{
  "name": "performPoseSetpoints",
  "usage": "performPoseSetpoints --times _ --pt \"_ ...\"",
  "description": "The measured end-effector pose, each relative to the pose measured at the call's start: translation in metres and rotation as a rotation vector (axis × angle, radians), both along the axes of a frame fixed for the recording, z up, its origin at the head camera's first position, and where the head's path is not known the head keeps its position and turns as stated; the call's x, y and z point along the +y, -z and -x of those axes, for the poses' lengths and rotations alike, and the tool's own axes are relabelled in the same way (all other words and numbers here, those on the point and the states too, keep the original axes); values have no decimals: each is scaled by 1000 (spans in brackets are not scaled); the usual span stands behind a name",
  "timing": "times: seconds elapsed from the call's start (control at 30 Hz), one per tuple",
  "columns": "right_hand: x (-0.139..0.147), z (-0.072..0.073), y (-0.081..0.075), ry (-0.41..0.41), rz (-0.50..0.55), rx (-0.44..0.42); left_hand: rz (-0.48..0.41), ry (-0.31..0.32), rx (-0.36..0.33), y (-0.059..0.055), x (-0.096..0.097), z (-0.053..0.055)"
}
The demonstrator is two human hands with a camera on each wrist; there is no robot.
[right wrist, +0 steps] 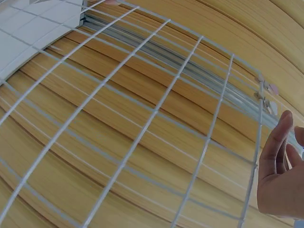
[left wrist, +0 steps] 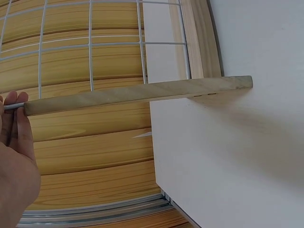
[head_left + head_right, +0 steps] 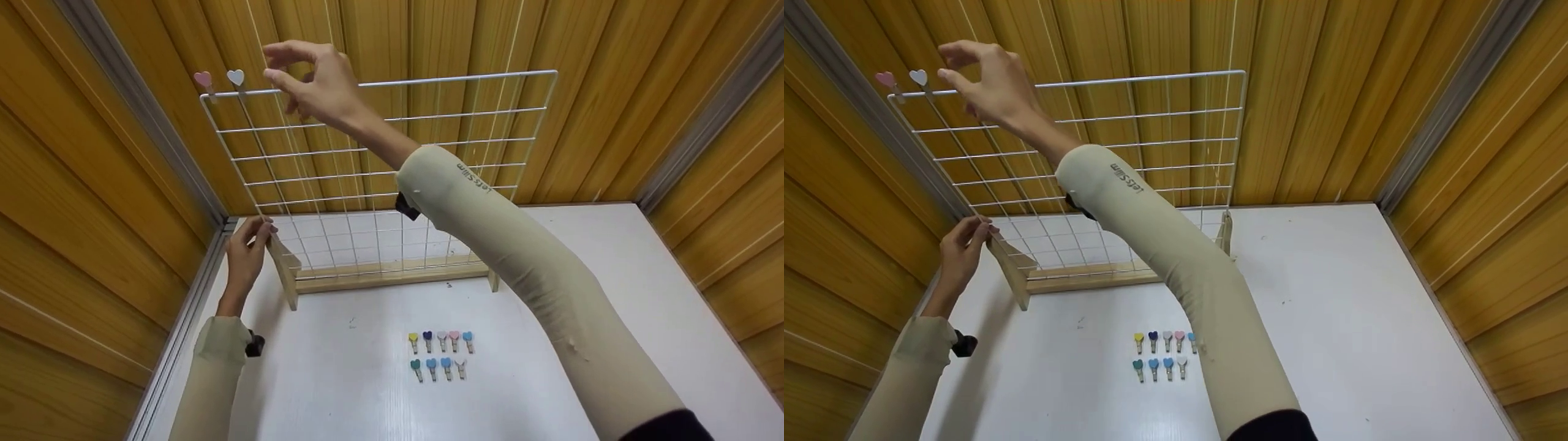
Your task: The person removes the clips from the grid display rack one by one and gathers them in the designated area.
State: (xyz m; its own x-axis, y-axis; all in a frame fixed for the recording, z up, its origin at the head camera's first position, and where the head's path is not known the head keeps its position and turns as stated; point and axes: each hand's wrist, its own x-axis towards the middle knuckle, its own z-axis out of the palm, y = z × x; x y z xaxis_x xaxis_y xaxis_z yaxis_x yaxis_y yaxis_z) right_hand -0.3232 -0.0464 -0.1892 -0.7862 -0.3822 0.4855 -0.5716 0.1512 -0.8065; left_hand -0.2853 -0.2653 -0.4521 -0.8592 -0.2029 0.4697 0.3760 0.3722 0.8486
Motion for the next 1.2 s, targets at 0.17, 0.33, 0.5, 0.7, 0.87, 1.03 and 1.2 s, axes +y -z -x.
performPoseSetpoints --times 0.17,0.33,0.5,0.7,0.87,1.03,1.2 --pt "-20 -1 -5 -12 -110 -48 3 -11 15 1 -2 -5" --pt "-34 1 -5 -28 -126 -97 3 -4 18 -1 -2 -7" --pt "-42 0 -4 -65 -115 -120 7 7 9 -2 3 -8" --pt "-50 0 -4 -43 -162 -89 0 5 18 -2 1 -13" --pt "-56 -1 -6 10 -158 -109 12 -1 5 -2 -2 -14" --pt "-59 -3 -7 33 -169 -123 9 -13 15 0 -6 -15" --pt "-60 -1 -6 40 -139 -131 11 -26 36 2 -5 -14"
